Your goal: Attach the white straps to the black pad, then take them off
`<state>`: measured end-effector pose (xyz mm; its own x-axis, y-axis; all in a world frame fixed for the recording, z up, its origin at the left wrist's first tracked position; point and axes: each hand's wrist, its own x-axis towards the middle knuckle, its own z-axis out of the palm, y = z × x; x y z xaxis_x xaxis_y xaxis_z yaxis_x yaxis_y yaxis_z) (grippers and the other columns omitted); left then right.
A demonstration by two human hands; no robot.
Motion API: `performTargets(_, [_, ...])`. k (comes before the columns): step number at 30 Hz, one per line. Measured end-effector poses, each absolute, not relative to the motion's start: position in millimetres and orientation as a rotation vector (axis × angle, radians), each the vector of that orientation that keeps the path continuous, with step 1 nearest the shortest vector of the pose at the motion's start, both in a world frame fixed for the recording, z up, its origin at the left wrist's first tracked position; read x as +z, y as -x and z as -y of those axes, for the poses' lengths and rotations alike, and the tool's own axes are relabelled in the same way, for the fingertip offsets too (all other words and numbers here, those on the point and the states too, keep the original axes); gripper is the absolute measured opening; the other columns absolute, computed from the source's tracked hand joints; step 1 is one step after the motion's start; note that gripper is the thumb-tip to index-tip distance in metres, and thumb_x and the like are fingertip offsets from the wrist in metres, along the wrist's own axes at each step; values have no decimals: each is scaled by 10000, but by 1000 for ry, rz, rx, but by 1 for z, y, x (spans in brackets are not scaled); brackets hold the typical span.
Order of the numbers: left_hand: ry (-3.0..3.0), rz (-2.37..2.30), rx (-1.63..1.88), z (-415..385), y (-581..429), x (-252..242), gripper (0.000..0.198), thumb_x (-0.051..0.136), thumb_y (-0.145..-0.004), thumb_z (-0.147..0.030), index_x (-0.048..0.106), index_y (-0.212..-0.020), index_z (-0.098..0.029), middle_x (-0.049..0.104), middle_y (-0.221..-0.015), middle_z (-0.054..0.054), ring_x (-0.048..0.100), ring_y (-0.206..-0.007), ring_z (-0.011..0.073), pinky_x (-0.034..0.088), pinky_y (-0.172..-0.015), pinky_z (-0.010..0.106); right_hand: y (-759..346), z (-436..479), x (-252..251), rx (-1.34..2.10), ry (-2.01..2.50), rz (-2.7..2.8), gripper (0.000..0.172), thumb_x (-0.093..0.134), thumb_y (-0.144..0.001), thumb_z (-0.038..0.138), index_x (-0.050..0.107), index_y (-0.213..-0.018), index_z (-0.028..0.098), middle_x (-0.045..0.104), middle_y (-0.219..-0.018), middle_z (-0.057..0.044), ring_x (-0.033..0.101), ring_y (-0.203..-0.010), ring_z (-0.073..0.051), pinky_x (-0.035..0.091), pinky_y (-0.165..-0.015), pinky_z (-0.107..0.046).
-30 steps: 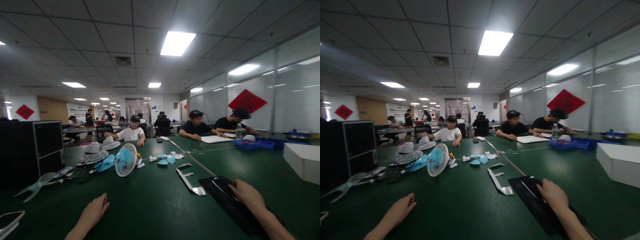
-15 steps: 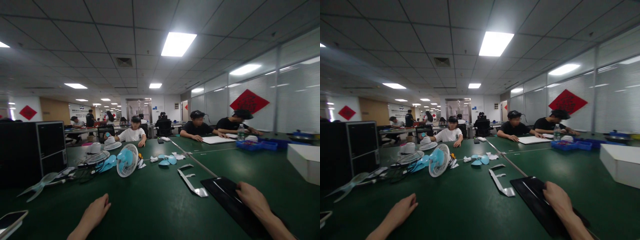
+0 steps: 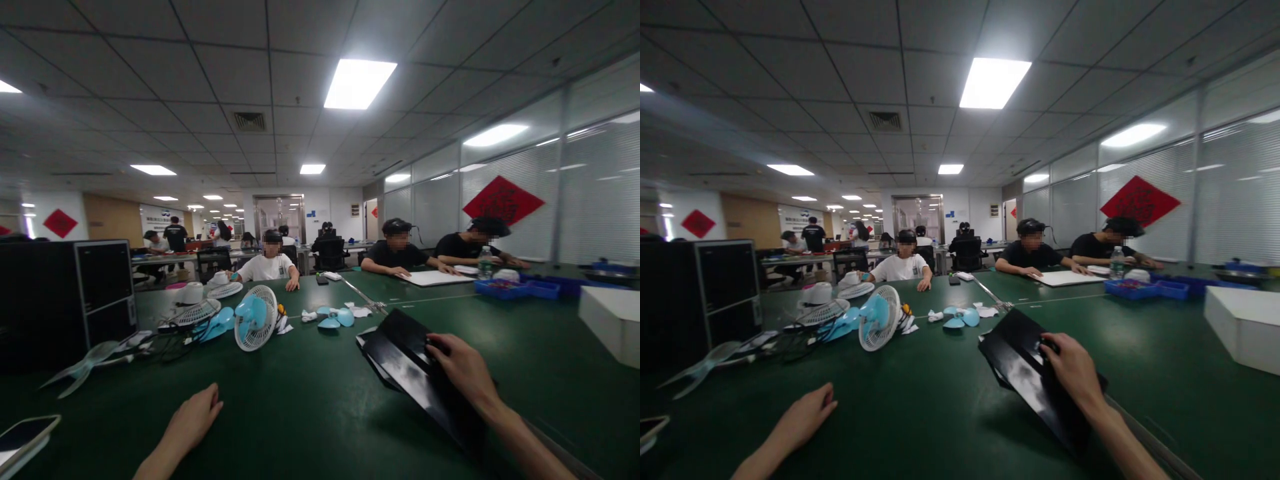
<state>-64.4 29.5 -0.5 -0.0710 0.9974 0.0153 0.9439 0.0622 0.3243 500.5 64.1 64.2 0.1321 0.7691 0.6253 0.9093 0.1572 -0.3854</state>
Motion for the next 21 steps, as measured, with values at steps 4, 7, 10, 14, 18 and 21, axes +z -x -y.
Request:
performTargets(4, [-2002,-2141,348,-26,61,3,220,347,-848,-377,496,-858,-217,662,-929,77,635,-826,220,451,-683,316,-432,-63,73,11,1383,1902,291,504,-808,282,678,-1015,174,678,-1061,-92,610,-988,-231,456,-880,-330])
performTargets(7, [-1975,-2113,349,-25,61,6,229,351,-845,-384,502,-868,-214,660,-958,84,633,-853,222,459,-695,314,-379,-63,70,107,1277,2058,265,550,-797,238,690,-1014,178,690,-1029,-79,610,-981,-223,442,-890,-323])
performTargets(10, [-1965,-2109,358,-26,63,4,231,349,-843,-387,506,-867,-219,663,-963,79,632,-852,222,459,-690,312,-331,-64,61,198,1177,2239,246,588,-794,230,706,-1006,191,696,-1009,-72,612,-969,-222,438,-881,-316])
performTargets(14, [-1993,-2128,372,-30,67,-2,236,352,-850,-390,515,-855,-220,666,-918,69,632,-823,216,451,-675,306,-286,-64,48,278,1033,2439,265,599,-808,274,707,-1046,233,704,-996,-60,628,-928,-218,447,-859,-309])
performTargets(18, [-1986,-2114,432,-30,64,-1,278,358,-857,-402,555,-884,-208,654,-936,70,620,-841,211,457,-697,306,-261,-63,39,342,956,2501,285,587,-824,315,699,-1079,254,711,-1004,-45,640,-886,-198,466,-808,-277])
performTargets(21, [-2060,-2056,533,-26,52,6,361,360,-858,-445,594,-955,-189,642,-974,79,606,-892,225,463,-770,333,-250,-63,38,361,940,2546,303,607,-807,330,696,-1088,262,714,-1002,-37,634,-905,-201,470,-779,-259])
